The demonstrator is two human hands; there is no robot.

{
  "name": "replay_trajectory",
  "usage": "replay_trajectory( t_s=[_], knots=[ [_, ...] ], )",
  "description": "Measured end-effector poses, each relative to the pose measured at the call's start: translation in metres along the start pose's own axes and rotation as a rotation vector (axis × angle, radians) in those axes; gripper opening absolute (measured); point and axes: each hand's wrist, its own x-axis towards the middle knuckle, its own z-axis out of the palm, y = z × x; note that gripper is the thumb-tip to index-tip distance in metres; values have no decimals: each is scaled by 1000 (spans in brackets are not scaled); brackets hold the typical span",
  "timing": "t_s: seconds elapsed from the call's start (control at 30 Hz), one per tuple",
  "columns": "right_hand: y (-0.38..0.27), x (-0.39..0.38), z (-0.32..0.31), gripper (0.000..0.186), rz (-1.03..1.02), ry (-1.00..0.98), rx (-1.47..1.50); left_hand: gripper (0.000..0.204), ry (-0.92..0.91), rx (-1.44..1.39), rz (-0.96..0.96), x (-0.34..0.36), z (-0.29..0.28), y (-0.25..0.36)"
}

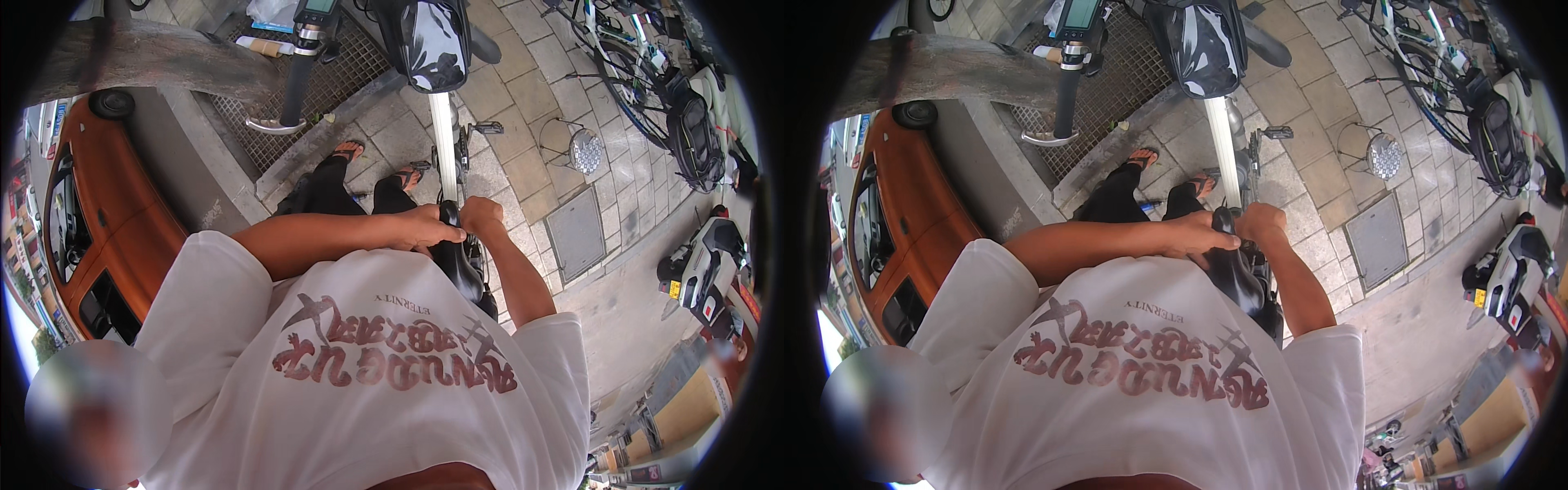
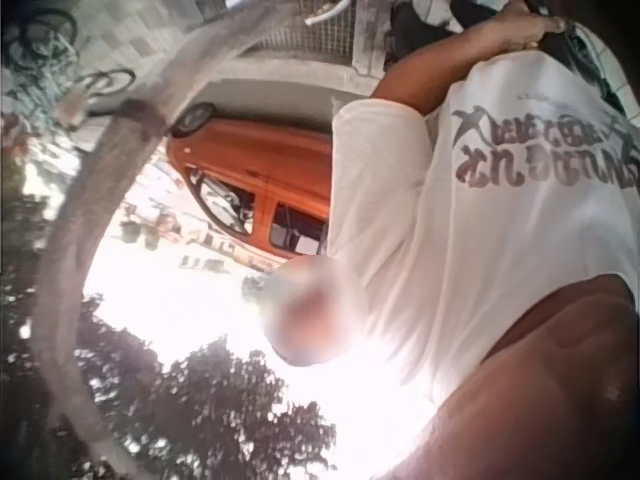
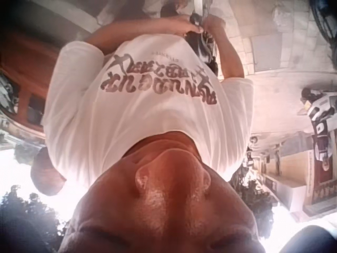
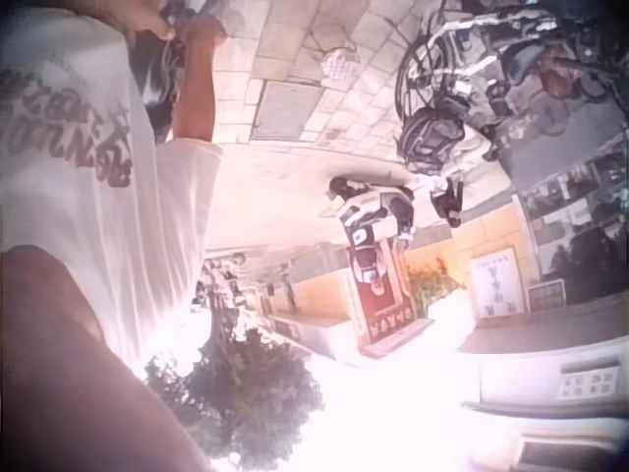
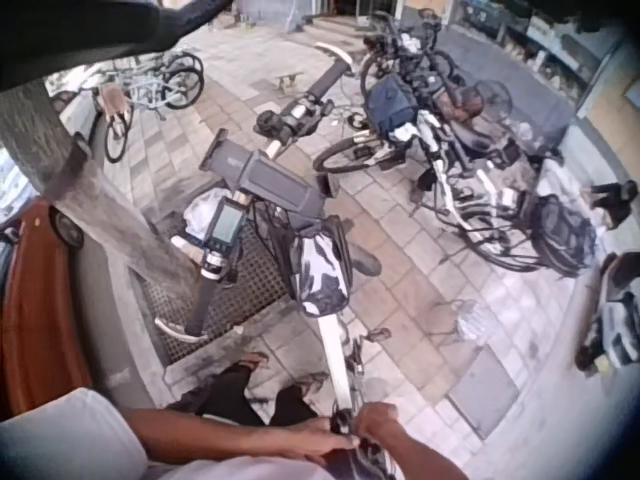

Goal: The person attaches a black bag to the rear rack of a bicycle using a power drill to tighten screws. They also adjust the bicycle seat and handle the bag and tools throughout the process.

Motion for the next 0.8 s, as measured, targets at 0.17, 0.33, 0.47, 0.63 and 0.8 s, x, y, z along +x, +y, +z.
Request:
replay_trajectory(
  t_s=[0.17,0.33,0.47,0.63,0.8],
  knots=[
    [-6,13,3,53,-113,38,-124,57,-26,-11,26,3,-5,-2],
    [-10,25,11,32,-206,70,-167,53,9,-7,9,8,-1,-3],
    [-13,40,23,26,-265,136,-192,47,28,-21,38,6,4,0],
    [-10,80,47,33,-169,137,94,50,28,-1,55,2,4,3],
    [-3,47,17,38,-245,211,-7,58,51,88,-35,14,-12,-5]
  ],
)
